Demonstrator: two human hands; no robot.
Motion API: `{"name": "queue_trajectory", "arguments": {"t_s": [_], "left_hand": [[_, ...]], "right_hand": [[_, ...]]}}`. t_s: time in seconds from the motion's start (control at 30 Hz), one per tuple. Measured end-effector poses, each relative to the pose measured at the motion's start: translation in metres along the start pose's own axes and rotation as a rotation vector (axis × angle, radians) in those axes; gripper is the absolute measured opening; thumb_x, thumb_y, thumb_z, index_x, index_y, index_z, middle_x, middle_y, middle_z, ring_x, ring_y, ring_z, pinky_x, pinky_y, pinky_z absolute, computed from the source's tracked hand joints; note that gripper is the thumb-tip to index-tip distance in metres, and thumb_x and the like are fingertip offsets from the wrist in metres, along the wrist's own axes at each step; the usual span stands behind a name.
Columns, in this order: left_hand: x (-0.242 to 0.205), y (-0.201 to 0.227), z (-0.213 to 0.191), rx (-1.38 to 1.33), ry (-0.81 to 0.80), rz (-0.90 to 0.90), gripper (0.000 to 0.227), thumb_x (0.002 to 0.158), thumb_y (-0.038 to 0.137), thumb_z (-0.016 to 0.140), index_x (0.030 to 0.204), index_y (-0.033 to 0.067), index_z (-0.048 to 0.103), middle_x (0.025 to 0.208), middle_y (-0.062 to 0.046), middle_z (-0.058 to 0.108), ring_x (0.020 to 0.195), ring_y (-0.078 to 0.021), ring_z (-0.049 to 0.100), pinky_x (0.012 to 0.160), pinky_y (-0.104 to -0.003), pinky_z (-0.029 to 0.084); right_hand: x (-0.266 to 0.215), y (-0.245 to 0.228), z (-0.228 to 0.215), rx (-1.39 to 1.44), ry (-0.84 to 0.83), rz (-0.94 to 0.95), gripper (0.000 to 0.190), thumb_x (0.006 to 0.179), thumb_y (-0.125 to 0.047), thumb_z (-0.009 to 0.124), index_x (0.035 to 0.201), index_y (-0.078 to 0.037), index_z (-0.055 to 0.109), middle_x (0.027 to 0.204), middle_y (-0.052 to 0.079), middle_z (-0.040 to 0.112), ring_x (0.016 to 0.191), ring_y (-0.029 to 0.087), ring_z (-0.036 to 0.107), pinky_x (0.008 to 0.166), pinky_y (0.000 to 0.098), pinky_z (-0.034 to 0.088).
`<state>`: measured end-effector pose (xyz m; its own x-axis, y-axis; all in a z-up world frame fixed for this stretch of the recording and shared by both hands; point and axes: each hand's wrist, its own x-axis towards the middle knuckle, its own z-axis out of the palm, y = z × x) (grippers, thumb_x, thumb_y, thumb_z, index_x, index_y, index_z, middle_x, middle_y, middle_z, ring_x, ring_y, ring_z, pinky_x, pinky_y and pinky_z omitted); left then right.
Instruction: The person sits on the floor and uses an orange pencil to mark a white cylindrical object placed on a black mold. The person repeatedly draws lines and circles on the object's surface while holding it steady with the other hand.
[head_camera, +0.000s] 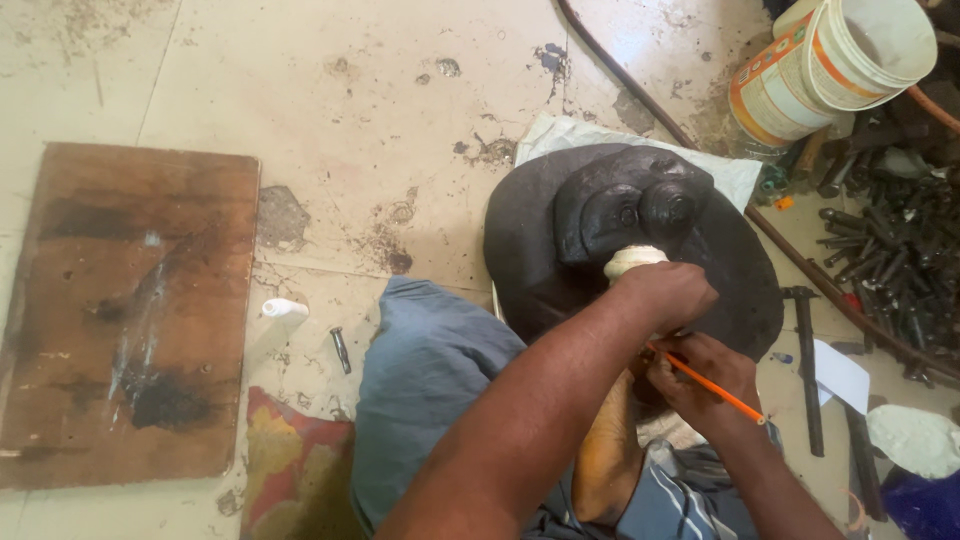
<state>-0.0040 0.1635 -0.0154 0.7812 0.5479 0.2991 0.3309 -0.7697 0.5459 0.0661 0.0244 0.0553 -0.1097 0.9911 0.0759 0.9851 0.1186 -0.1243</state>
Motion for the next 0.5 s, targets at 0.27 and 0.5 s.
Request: {"name": "queue_trajectory", "arguments": {"t_s": [0.27, 0.5], "left_hand": [[0.001, 0.003, -0.007, 0.012, -0.050, -0.013, 0.014, 0.082, 0.014, 0.069, 0.091, 0.0148, 0.079, 0.103, -0.009, 0.076, 0.103, -0.0255, 0.073, 0.086, -0.037, 0.058], [-0.001, 0.005, -0.010, 0.007, -0.072, -0.018, 0.013, 0.077, 0.015, 0.073, 0.089, 0.0156, 0.079, 0.102, -0.007, 0.076, 0.104, -0.0239, 0.072, 0.086, -0.036, 0.058]], "right_hand": [[-0.001, -0.001, -0.001, 0.048, 0.046, -0.092, 0.032, 0.081, -0.020, 0.077, 0.109, -0.006, 0.073, 0.100, 0.010, 0.074, 0.082, 0.024, 0.075, 0.073, 0.0337, 0.061], [0.003, 0.000, -0.001, 0.006, -0.014, 0.009, 0.028, 0.077, -0.021, 0.079, 0.103, -0.010, 0.076, 0.096, 0.008, 0.076, 0.079, 0.024, 0.075, 0.072, 0.0353, 0.060]]}}
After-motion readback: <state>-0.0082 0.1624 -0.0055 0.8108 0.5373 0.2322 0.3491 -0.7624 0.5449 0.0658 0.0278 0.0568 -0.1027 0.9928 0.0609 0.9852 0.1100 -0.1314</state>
